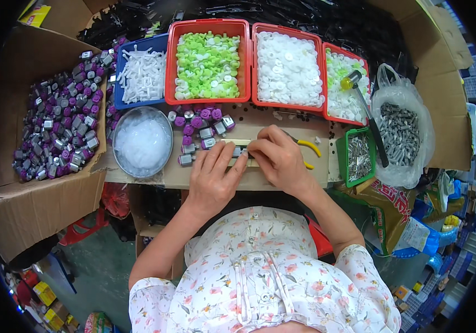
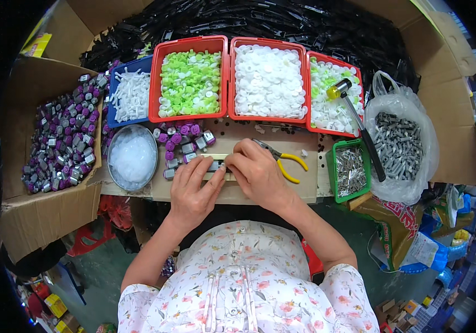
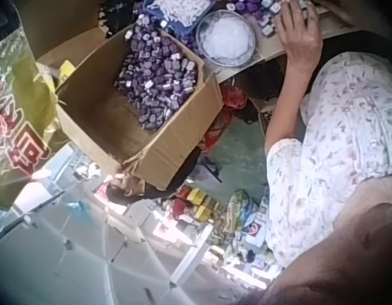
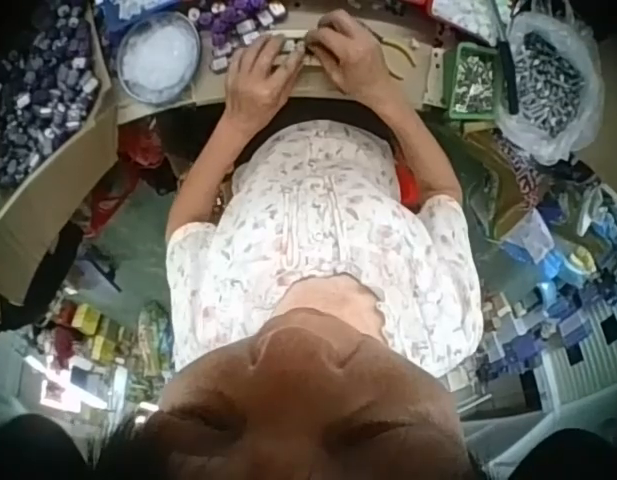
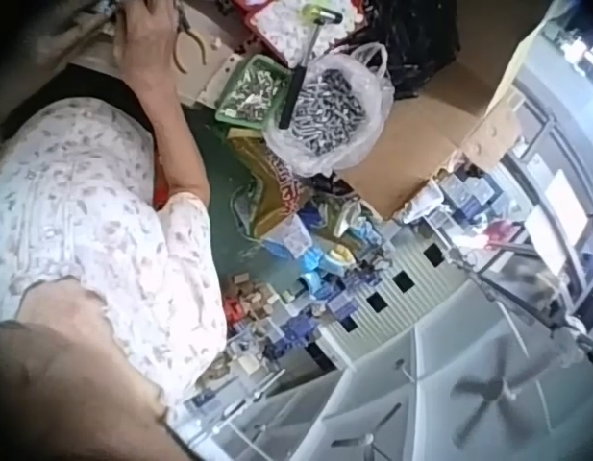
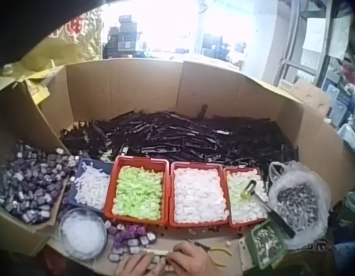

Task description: Assemble small plastic and metal components at a workbench in a factory environment.

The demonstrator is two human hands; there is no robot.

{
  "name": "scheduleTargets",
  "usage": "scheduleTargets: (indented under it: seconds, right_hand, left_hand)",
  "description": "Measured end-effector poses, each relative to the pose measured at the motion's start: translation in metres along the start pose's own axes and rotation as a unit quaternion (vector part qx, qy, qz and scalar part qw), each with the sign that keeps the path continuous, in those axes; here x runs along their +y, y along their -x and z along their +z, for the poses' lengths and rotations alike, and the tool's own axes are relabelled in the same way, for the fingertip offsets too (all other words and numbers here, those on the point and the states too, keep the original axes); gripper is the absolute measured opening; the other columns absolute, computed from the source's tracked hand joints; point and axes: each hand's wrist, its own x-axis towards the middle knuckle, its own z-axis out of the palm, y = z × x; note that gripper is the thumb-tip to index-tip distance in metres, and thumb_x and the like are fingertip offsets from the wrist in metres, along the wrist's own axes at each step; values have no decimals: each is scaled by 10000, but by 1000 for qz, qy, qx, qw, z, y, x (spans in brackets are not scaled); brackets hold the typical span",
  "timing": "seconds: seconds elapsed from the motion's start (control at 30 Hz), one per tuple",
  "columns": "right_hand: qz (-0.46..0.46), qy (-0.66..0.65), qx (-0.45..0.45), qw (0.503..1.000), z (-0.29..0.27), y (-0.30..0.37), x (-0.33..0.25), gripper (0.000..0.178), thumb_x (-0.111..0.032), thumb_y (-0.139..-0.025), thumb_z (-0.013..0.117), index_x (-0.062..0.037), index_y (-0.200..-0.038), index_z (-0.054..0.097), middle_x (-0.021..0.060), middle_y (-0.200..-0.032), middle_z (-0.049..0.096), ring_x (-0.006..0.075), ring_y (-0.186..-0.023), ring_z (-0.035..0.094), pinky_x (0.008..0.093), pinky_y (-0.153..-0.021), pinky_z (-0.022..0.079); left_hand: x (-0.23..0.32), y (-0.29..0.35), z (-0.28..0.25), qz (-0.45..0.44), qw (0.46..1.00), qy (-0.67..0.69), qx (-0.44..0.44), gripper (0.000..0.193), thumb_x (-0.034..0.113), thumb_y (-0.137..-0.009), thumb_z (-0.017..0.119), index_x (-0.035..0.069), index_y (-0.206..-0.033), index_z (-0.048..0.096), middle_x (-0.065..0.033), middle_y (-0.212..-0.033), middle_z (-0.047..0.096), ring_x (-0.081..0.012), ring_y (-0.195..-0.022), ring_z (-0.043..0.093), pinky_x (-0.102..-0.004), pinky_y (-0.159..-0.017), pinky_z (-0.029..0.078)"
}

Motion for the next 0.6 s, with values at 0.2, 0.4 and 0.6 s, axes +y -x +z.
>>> scheduleTargets:
  seconds: [0.2, 0.4, 0.6]
  right_hand:
    - [54, -43, -12, 998, -12, 0, -1, 153, 48, -793, 712, -3, -927, 659, 104, -863, 569, 230, -718, 625, 322, -631, 505]
    - [113, 175, 95, 973, -72, 30, 19, 166, 45, -820, 680, -1, -978, 659, 132, -909, 607, 278, -756, 641, 361, -657, 515]
    - [134, 320, -35, 937, -77, 52, 36, 186, -10, -806, 667, -6, -991, 645, 131, -928, 622, 339, -830, 627, 441, -722, 480]
  left_hand:
    - [4, -3, -2, 9, 999, -32, -11, 334, 95, -769, 771, 77, -1096, 702, -154, -1160, 620, -342, -1072, 596, -441, -853, 491]
    - [-1, -14, -12, 4, 1000, -2, -23, 260, 105, -762, 780, 65, -1012, 727, -137, -1092, 633, -333, -1044, 604, -429, -850, 494]
    - [-1, -49, -10, -14, 997, 73, -1, 193, 108, -763, 785, 40, -929, 715, -128, -1009, 643, -332, -1001, 603, -443, -822, 485]
